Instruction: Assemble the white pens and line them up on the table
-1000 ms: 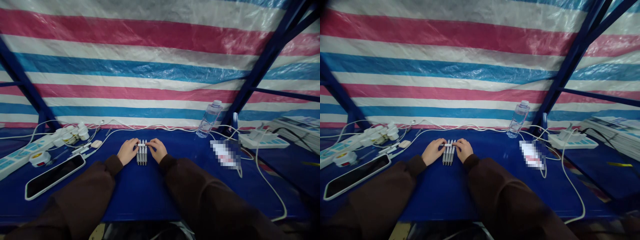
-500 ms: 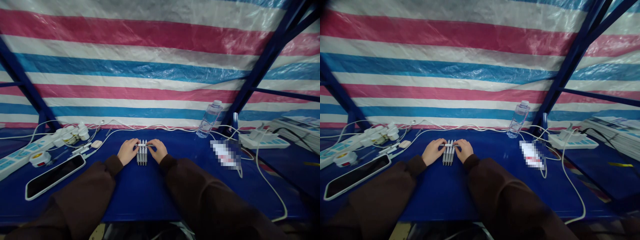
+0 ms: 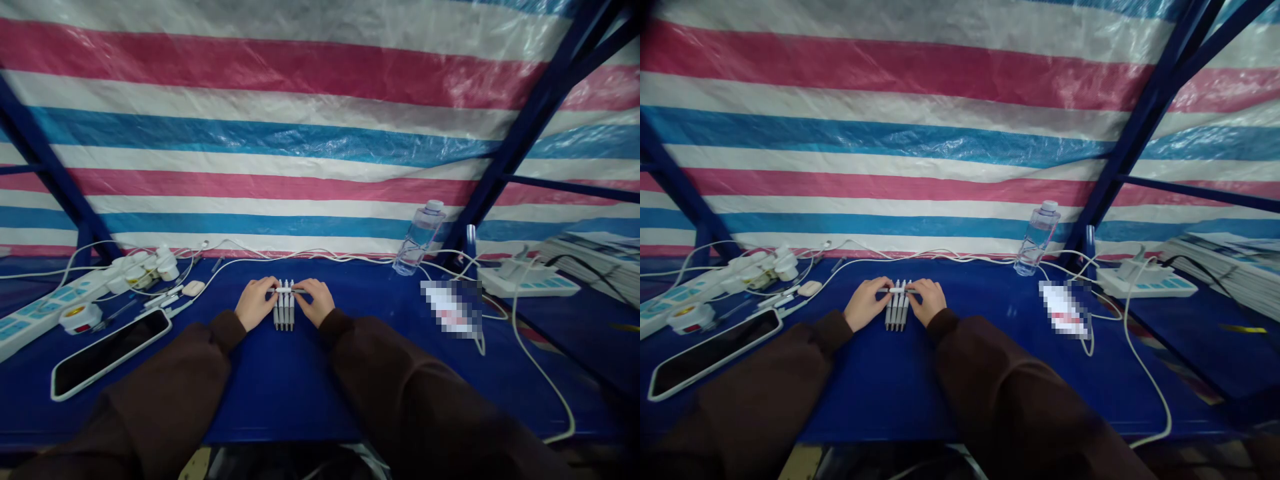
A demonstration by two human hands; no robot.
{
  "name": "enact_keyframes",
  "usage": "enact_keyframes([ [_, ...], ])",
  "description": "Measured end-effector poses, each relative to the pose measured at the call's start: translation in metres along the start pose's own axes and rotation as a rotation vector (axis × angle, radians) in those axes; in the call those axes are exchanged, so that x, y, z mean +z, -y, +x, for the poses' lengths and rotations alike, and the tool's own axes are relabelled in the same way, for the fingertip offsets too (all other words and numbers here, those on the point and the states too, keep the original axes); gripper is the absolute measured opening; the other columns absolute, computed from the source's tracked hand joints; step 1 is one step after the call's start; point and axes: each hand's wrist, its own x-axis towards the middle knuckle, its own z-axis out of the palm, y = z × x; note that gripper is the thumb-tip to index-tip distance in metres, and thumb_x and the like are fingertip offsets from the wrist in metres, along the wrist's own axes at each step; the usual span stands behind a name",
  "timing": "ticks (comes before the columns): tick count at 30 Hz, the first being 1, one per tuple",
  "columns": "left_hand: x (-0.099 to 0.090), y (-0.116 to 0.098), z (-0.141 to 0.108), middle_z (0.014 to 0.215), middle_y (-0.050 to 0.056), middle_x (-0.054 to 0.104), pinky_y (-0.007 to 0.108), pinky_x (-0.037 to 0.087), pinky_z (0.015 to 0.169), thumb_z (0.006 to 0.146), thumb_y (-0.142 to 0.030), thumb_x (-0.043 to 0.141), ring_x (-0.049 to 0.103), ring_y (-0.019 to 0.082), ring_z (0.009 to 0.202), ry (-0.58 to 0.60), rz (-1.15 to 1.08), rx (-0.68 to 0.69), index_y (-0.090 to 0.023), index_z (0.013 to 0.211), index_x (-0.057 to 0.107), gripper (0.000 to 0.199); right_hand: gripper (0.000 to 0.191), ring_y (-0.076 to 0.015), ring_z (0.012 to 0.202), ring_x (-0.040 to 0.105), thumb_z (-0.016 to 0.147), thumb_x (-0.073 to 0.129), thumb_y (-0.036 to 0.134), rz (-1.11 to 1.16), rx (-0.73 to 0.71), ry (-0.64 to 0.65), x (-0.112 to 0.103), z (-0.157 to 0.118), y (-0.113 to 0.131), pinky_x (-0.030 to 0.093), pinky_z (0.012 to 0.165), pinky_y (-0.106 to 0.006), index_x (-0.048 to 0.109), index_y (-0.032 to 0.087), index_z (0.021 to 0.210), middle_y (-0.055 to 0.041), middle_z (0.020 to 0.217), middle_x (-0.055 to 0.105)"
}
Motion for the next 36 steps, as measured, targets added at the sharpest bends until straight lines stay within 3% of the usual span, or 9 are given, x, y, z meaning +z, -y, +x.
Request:
enact_keyframes([
  [16, 0.000, 0.001, 0.000, 0.083, 0.001, 0.065, 0.032, 0.036, 0.077, 0.076, -0.014, 0.051, 0.060, 0.019, 0.080, -0.058, -0.040, 0.017, -0.021, 0.080, 0.057, 0.011, 0.019, -0.0174, 0.076, 0.053, 0.089, 0.047, 0.029, -0.096, 0.009, 0.054, -0.004, 0.001, 0.007, 0.031, 0.070, -0.031, 0.065, 0.022, 0.092, -0.0033, 0.079, 0.065],
  [22, -0.003, -0.004, 0.001, 0.080, 0.001, 0.066, 0.032, 0.036, 0.077, 0.076, -0.016, 0.053, 0.061, 0.019, 0.078, -0.123, 0.026, -0.013, -0.021, 0.079, 0.058, 0.008, 0.021, -0.0164, 0.076, 0.056, 0.082, 0.053, 0.031, -0.009, 0.156, -0.068, -0.008, 0.001, 0.011, 0.033, 0.074, -0.030, 0.058, 0.019, 0.100, -0.0031, 0.085, 0.064],
  [27, -0.004, -0.006, 0.001, 0.080, 0.000, 0.067, 0.031, 0.038, 0.076, 0.077, -0.017, 0.054, 0.061, 0.017, 0.077, -0.207, 0.040, -0.035, -0.021, 0.078, 0.058, 0.005, 0.018, -0.0109, 0.052, 0.043, 0.081, 0.050, 0.035, 0.219, 0.317, -0.123, -0.002, 0.004, 0.001, 0.035, 0.059, -0.025, 0.058, 0.019, 0.084, 0.0019, 0.065, 0.055],
  [31, -0.004, -0.004, 0.000, 0.079, -0.001, 0.067, 0.030, 0.039, 0.074, 0.076, -0.015, 0.055, 0.062, 0.016, 0.076, -0.221, 0.026, -0.017, -0.020, 0.077, 0.057, 0.006, 0.026, -0.0095, 0.047, 0.036, 0.078, 0.052, 0.044, 0.489, 0.370, -0.131, 0.006, 0.007, -0.006, 0.030, 0.048, -0.023, 0.056, 0.018, 0.077, 0.0028, 0.058, 0.048],
  [36, -0.002, -0.002, 0.000, 0.079, -0.001, 0.067, 0.030, 0.039, 0.074, 0.076, -0.014, 0.054, 0.062, 0.017, 0.076, -0.202, 0.024, 0.016, -0.020, 0.077, 0.057, 0.006, 0.044, -0.0088, 0.042, 0.031, 0.077, 0.050, 0.055, 0.509, 0.501, -0.096, 0.005, 0.009, -0.005, 0.024, 0.044, -0.024, 0.051, 0.019, 0.054, 0.0052, 0.043, 0.034],
])
